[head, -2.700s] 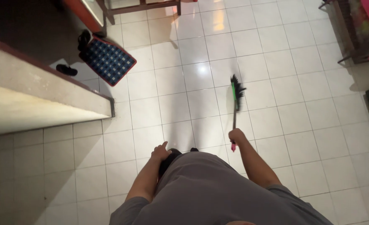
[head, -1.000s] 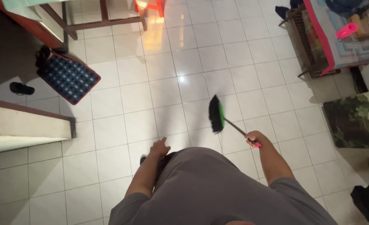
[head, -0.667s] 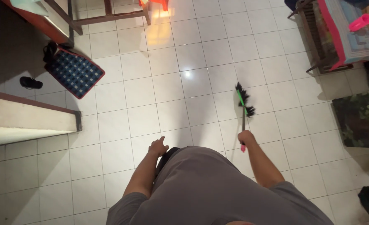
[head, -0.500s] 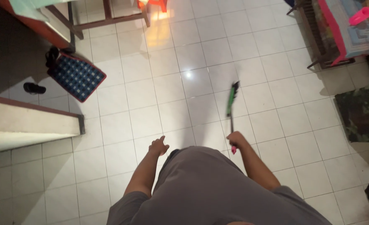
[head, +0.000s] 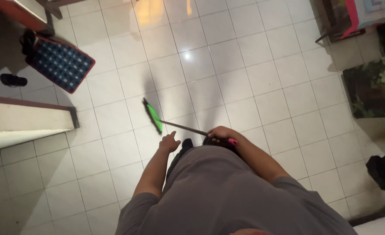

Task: Sweep the tiled floor using a broom.

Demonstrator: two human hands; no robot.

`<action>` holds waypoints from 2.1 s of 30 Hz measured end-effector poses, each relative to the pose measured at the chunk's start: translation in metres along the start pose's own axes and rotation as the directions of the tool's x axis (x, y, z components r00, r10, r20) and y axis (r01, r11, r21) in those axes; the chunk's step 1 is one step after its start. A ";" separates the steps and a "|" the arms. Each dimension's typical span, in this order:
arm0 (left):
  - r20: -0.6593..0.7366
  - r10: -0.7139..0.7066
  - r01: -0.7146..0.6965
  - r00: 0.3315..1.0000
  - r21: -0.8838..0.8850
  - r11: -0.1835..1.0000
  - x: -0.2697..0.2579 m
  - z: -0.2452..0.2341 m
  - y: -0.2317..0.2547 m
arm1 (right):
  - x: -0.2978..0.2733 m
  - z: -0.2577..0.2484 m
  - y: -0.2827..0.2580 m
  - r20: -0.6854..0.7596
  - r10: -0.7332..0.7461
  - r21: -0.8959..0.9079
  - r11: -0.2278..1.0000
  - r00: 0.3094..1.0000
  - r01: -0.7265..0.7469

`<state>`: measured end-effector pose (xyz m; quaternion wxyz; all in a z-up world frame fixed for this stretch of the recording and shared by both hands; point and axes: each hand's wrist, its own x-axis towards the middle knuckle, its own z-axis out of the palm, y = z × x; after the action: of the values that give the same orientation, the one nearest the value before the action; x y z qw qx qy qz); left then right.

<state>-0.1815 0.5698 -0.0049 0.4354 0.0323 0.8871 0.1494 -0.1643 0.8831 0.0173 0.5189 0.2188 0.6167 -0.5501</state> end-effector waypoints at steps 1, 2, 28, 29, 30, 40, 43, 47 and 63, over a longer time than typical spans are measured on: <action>0.006 -0.003 0.003 1.000 -0.001 1.000 -0.002 0.006 -0.002 | 0.006 0.003 0.010 0.003 0.006 0.002 1.000 1.000 -0.006; 0.010 -0.015 0.015 1.000 0.001 1.000 -0.001 0.010 0.001 | 0.011 0.000 0.017 0.045 0.002 0.038 0.999 0.999 -0.004; 0.025 -0.026 0.027 0.999 -0.033 0.999 0.040 0.065 0.295 | -0.101 -0.520 0.253 -0.401 0.378 0.310 0.913 0.834 -0.265; 0.008 -0.025 0.026 1.000 -0.052 0.998 0.043 0.069 0.297 | -0.106 -0.519 0.250 -0.477 0.344 0.253 0.935 0.809 -0.249; -0.003 -0.027 0.026 1.000 -0.070 0.997 0.043 0.075 0.297 | -0.110 -0.515 0.250 -0.546 0.310 0.197 0.950 0.779 -0.240; -0.015 -0.031 0.030 0.999 -0.036 0.999 0.031 0.090 0.301 | -0.078 -0.430 0.227 -0.570 -0.014 -0.669 0.589 0.821 -0.454; -0.049 -0.006 0.007 0.999 0.009 1.000 0.037 0.079 0.289 | -0.060 -0.408 0.234 -0.380 -0.251 -0.898 0.330 0.890 -0.290; -0.002 -0.070 0.070 0.998 0.052 0.996 0.036 0.080 0.274 | -0.139 -0.332 0.171 -0.420 -0.065 -0.117 0.993 0.905 0.017; -0.010 -0.108 0.108 0.994 0.039 0.993 0.032 0.096 0.298 | -0.090 -0.274 0.132 0.076 -0.014 0.044 0.999 0.997 0.010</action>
<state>-0.1479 0.8824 0.0022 0.4384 -0.0076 0.8922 0.1084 -0.1302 1.1981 -0.0025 0.5339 0.2051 0.5856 -0.5744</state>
